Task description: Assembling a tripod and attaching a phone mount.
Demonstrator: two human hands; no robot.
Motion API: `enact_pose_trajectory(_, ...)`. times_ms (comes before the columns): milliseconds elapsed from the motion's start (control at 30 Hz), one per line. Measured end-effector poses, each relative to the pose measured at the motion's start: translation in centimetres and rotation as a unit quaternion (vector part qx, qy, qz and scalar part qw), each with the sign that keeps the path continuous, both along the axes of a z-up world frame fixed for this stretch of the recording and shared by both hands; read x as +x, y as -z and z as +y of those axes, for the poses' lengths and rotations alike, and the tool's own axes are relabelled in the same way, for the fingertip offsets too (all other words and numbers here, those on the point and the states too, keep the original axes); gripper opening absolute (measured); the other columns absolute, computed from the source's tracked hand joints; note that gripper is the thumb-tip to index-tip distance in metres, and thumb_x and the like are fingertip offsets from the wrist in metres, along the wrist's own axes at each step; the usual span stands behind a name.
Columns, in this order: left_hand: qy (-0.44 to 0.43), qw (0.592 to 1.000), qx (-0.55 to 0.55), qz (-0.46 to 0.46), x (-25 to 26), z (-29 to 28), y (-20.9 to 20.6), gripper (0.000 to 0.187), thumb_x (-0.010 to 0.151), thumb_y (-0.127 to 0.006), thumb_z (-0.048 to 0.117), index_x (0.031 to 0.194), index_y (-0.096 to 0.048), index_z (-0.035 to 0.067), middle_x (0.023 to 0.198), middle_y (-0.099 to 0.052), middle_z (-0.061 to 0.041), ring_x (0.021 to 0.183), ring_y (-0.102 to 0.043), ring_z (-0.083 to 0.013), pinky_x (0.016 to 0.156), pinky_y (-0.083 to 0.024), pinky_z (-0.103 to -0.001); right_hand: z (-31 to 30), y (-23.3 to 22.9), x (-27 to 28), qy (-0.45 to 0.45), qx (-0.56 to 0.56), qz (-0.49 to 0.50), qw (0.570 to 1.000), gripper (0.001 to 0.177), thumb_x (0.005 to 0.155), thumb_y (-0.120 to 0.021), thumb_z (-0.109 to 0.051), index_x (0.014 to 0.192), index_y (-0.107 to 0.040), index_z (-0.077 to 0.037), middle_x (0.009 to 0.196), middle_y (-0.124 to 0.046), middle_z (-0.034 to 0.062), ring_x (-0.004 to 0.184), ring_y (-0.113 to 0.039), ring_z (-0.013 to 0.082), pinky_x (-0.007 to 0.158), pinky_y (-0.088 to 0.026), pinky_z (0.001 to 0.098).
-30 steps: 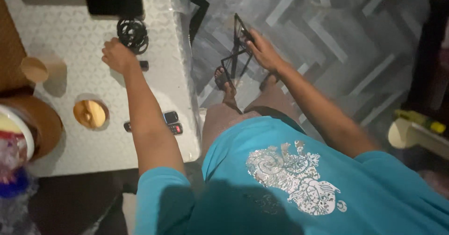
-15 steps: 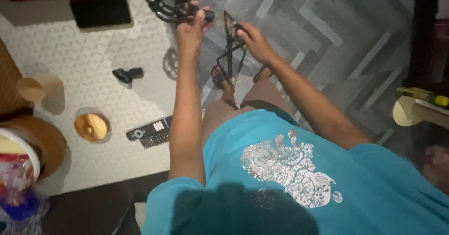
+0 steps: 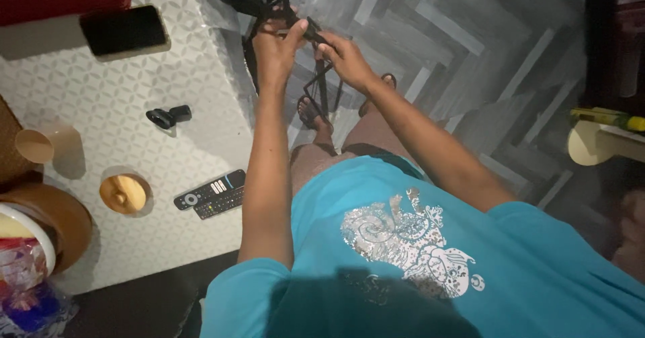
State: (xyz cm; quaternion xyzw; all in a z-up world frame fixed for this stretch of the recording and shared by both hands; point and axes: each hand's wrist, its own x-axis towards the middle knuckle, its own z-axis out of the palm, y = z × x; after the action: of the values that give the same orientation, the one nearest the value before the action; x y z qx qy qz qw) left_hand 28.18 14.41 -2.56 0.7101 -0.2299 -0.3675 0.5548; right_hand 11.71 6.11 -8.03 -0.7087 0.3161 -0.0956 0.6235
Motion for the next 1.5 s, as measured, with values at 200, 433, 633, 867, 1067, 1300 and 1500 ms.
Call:
enact_pose_trajectory(200, -0.027, 0.998, 0.056, -0.006, -0.3, -0.4, 0.8, 0.029, 0.089, -0.083, 0.017, 0.11, -0.073, -0.001, 0.101, -0.078, -0.012, 0.088, -0.077, -0.019, 0.076, -0.064, -0.031, -0.2, -0.7, -0.1, 0.007, 0.017, 0.018, 1.0, 0.038, 0.109, -0.053, -0.021, 0.144, -0.058, -0.009, 0.097, -0.069, 0.0027, 0.087, -0.064, 0.0132, 0.078, -0.055, 0.0321)
enact_pose_trajectory(433, -0.049, 0.983, -0.106, 0.142, -1.1, -0.1, 1.4, 0.037, 0.084, -0.075, 0.0, 0.121, -0.068, 0.0, 0.116, -0.074, -0.007, 0.102, -0.073, -0.0183, 0.093, -0.058, -0.031, 0.2, -0.1, -0.3, -0.006, 0.055, -0.048, 0.997, 0.046, 0.108, -0.055, -0.028, 0.148, -0.046, -0.007, 0.131, -0.057, 0.0038, 0.121, -0.054, 0.015, 0.1, -0.046, 0.0365)
enact_pose_trajectory(633, -0.048, 0.978, -0.088, 0.185, -1.0, 0.7, 4.2, 0.037, 0.086, -0.084, -0.004, 0.122, -0.073, -0.006, 0.12, -0.075, -0.015, 0.104, -0.072, -0.0232, 0.098, -0.055, -0.037, -0.9, 2.5, 0.5, 0.026, 0.158, -0.106, 0.981, 0.05, 0.113, -0.046, -0.044, 0.142, -0.058, -0.005, 0.12, -0.063, 0.0041, 0.119, -0.056, 0.0171, 0.107, -0.043, 0.0362)
enact_pose_trajectory(867, -0.061, 0.959, -0.177, 0.211, -2.0, 0.3, 2.4, 0.048, 0.073, -0.085, 0.008, 0.117, -0.065, 0.004, 0.116, -0.074, -0.011, 0.109, -0.072, -0.0187, 0.101, -0.056, -0.035, -0.9, -0.5, 0.8, 0.016, 0.177, -0.116, 0.977, 0.034, 0.106, -0.059, -0.031, 0.131, -0.061, -0.009, 0.118, -0.065, 0.0005, 0.115, -0.059, 0.0125, 0.103, -0.048, 0.0332)
enact_pose_trajectory(1067, -0.131, 0.98, -0.032, 0.149, -2.1, -0.3, 7.0, 0.043, 0.079, -0.089, 0.025, 0.11, -0.073, -0.001, 0.105, -0.074, -0.009, 0.091, -0.07, -0.0168, 0.082, -0.056, -0.032, -0.2, -2.0, 1.3, 0.072, 0.085, -0.089, 0.99, 0.03, 0.097, -0.075, -0.011, 0.119, -0.055, -0.01, 0.11, -0.06, -0.0006, 0.11, -0.059, 0.013, 0.103, -0.05, 0.0336)
enact_pose_trajectory(1300, -0.104, 0.968, -0.12, 0.196, -1.9, 0.4, 6.5, 0.041, 0.086, -0.083, 0.01, 0.118, -0.06, -0.001, 0.11, -0.074, -0.013, 0.096, -0.071, -0.0187, 0.082, -0.058, -0.032, -1.0, 2.0, 1.5, 0.015, 0.208, -0.146, 0.967, 0.033, 0.11, -0.053, -0.03, 0.134, -0.062, -0.009, 0.125, -0.067, 0.0024, 0.119, -0.061, 0.0133, 0.106, -0.048, 0.0303)
enact_pose_trajectory(1500, -0.073, 0.978, -0.114, 0.161, -2.3, 0.3, 3.2, 0.048, 0.085, -0.083, 0.011, 0.127, -0.061, 0.003, 0.12, -0.073, -0.013, 0.106, -0.071, -0.0197, 0.093, -0.057, -0.034, -0.6, -0.2, 1.8, 0.03, 0.133, -0.101, 0.986, 0.026, 0.107, -0.062, -0.026, 0.126, -0.066, -0.009, 0.113, -0.068, 0.0012, 0.106, -0.063, 0.0124, 0.096, -0.052, 0.03)
